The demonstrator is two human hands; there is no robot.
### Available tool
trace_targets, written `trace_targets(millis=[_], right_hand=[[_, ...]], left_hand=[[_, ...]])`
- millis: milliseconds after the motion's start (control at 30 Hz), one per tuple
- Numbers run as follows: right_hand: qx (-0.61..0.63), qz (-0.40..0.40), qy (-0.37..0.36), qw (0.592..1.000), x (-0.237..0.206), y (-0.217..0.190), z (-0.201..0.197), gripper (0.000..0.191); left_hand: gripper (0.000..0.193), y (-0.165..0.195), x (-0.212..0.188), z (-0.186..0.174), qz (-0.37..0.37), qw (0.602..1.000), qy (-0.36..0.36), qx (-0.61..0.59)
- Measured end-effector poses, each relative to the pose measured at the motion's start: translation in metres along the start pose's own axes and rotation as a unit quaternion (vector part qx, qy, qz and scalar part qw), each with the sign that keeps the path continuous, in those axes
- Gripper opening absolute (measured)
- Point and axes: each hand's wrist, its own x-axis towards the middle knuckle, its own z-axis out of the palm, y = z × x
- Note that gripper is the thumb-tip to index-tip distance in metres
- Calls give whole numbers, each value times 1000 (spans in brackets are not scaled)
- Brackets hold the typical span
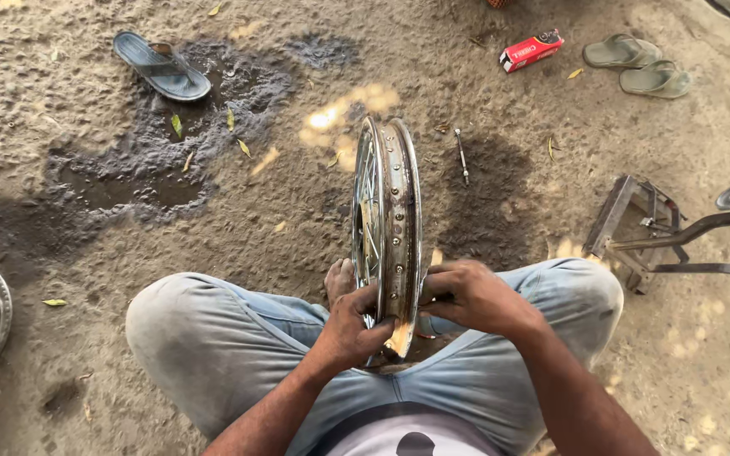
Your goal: The person sits on the ground and uses a spoke wrench to tighten the nipples of a motorcycle wheel rim. They rotate the wheel and adjust multiple spokes in sequence, occasionally flipping the wheel to access different sides.
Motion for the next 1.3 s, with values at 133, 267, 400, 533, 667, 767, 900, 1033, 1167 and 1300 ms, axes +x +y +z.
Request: trace_targets(millis=[133, 267, 400, 533, 667, 767, 900, 1033, 1167, 1300], right_hand=[[23, -6, 31, 999, 21, 7, 57, 36], [127, -83, 139, 979, 12, 24, 89, 30], [161, 126, 164, 965, -4, 38, 82, 19], [264, 4, 180, 948, 2, 42, 81, 14], [361, 38, 194, 911, 28, 38, 86, 15], [331, 61, 192, 922, 52, 31, 79, 16], [261, 17, 168, 950, 67, 19, 65, 17], [273, -3, 132, 953, 70, 13, 46, 16], [516, 41, 157, 841, 99, 19, 24, 19], [662, 39, 205, 720, 124, 33, 48, 14]], left_hand=[[48, 5, 3, -5, 29, 999, 25, 5], [42, 1, 1, -2, -43, 999, 6, -7], [31, -9, -3, 6, -100, 985, -101, -95], [30, -13, 10, 9, -60, 952, -86, -288], [30, -7, 35, -2, -65, 959, 40, -273], [31, 0, 44, -13, -40, 971, 137, -194], [34, 3, 39, -21, -45, 970, 156, -182], [40, -3, 36, -19, -149, 968, 76, -186], [36, -6, 38, -10, -100, 961, 99, -237], [32, -11, 37, -4, -43, 940, 74, -330]])
